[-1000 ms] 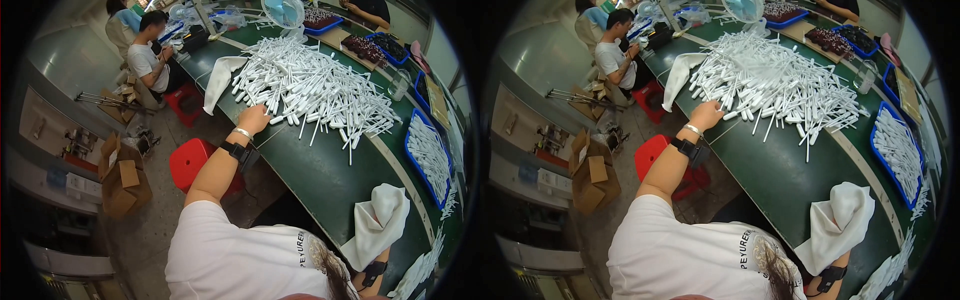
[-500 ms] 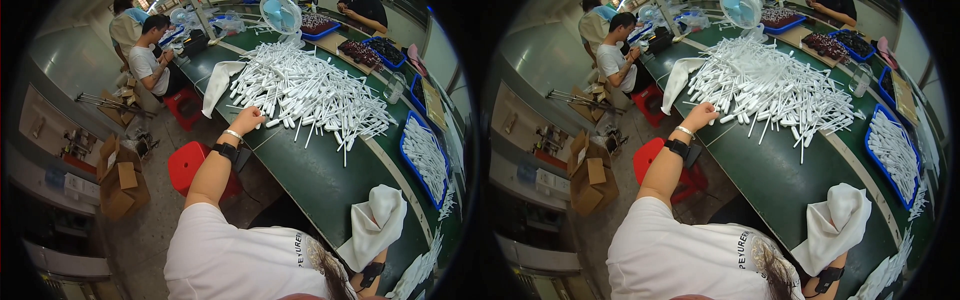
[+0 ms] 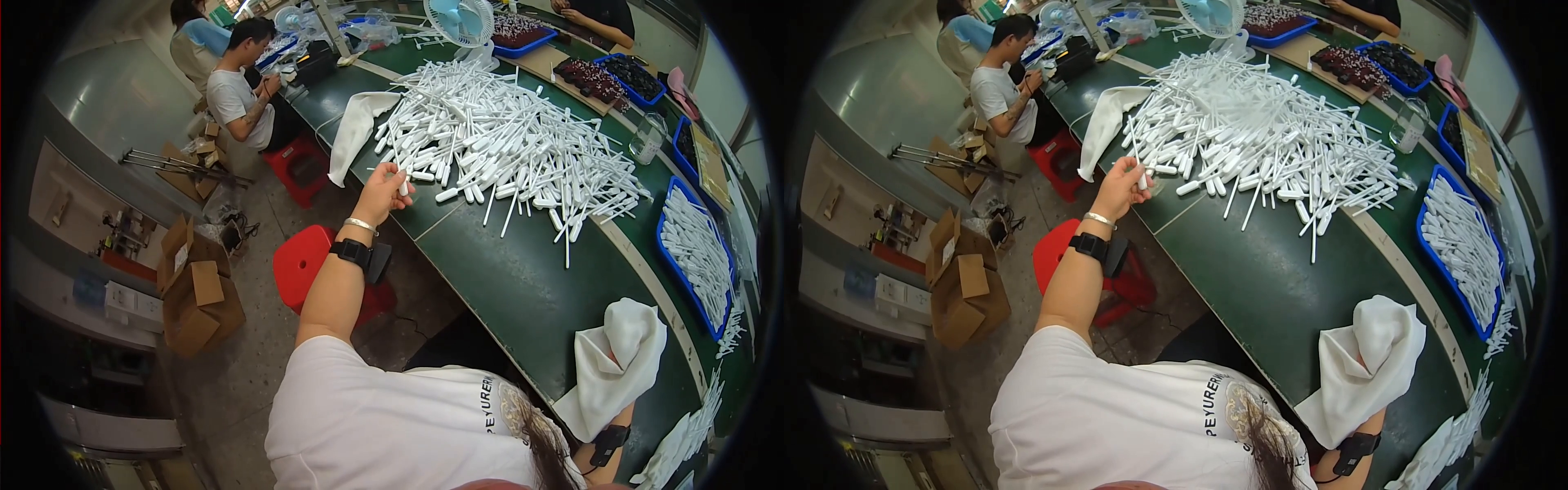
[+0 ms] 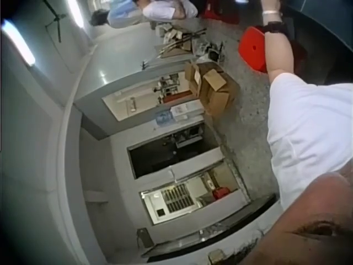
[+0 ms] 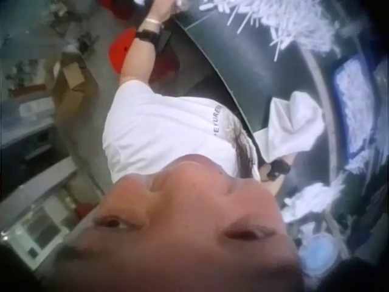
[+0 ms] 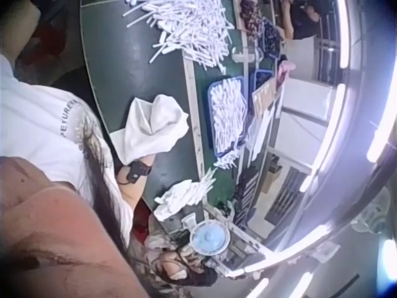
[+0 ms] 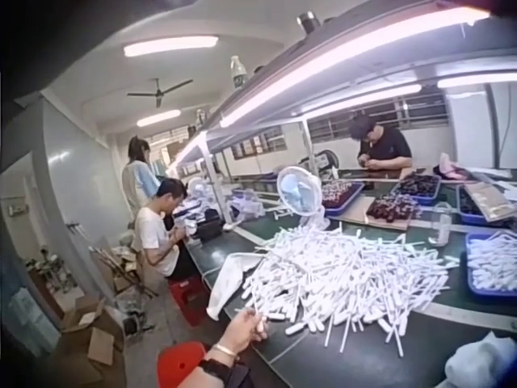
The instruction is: The person picks up a white plastic part from a pile, wipes its tip and stem with a cloth, and places it into a blue tray, repeating this process for several parts.
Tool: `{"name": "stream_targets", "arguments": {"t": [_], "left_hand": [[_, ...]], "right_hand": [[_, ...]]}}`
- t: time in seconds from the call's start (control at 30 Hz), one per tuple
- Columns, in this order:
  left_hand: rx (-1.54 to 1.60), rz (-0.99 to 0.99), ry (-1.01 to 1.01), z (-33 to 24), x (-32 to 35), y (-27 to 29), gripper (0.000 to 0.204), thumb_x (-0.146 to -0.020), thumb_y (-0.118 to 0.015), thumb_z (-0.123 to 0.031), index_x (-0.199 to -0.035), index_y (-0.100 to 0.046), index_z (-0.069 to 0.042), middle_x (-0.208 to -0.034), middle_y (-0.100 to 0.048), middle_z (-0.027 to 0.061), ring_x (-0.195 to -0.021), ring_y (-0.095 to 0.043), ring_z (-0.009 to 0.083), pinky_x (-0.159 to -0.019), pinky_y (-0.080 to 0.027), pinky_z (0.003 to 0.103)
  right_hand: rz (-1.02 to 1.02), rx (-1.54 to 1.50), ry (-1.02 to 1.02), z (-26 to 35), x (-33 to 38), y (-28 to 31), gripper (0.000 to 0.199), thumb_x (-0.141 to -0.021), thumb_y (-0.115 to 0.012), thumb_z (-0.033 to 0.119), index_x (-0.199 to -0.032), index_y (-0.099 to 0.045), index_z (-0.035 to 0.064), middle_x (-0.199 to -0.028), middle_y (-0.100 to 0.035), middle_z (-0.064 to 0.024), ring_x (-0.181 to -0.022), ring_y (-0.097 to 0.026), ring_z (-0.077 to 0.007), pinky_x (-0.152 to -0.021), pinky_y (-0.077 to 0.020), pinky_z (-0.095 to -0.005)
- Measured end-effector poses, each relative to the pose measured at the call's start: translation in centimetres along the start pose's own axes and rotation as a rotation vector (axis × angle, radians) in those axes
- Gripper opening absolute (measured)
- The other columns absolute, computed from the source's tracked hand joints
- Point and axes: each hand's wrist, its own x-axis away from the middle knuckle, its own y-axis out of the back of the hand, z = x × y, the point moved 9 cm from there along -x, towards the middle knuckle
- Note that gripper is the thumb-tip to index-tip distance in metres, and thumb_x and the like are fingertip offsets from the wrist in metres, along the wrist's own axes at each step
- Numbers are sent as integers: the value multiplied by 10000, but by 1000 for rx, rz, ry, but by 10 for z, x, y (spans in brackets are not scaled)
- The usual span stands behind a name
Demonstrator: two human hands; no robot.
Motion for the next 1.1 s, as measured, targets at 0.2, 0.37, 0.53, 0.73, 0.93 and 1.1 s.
{"name": "stream_targets", "arguments": {"t": [0.2,0.37,0.53,0.73,0.93,1.1], "left_hand": [[136,223,-52,-24,32,-70,180,-854,-504,-162,-968,-459,-30,-770,-602,71,-563,-549,104,-502,-441,204],[24,542,0,-36,70,-180,146,-838,-537,-168,-889,-512,-34,-779,-613,78,-610,-565,98,-560,-458,211],[197,918,58,-50,126,-290,148,-795,-585,-141,-879,-518,-39,-757,-616,74,-573,-577,109,-513,-460,217],[224,1159,113,-61,174,-374,147,-770,-600,-116,-865,-523,-33,-717,-604,51,-546,-569,101,-485,-453,206],[423,1061,336,-40,161,-410,72,-790,-553,-66,-799,-485,-44,-699,-585,114,-494,-535,145,-446,-440,230],[392,1097,410,-21,177,-420,85,-795,-562,-79,-802,-485,-42,-693,-584,115,-493,-537,151,-446,-440,225]], "right_hand": [[-60,61,102,2,-2,2,581,-682,-715,206,-1152,-411,51,-1005,-507,-75,-843,-512,-168,-720,-447,-270],[-136,83,108,-12,-8,12,585,-698,-710,230,-1168,-401,69,-1025,-503,-76,-852,-515,-178,-747,-450,-275],[-133,-12,139,-16,-14,7,572,-683,-709,233,-1146,-427,51,-1020,-513,-81,-871,-528,-201,-747,-447,-282],[1,-451,-105,-58,-3,-26,582,-625,-734,166,-1102,-425,47,-954,-511,-84,-830,-519,-194,-701,-458,-299],[-175,-22,80,-55,-38,35,488,-675,-691,66,-1095,-445,63,-964,-508,-56,-833,-512,-143,-719,-453,-266],[-85,-612,-177,-114,-17,6,318,-797,-575,155,-1078,-452,71,-915,-506,-47,-804,-505,-144,-715,-445,-275]]}}
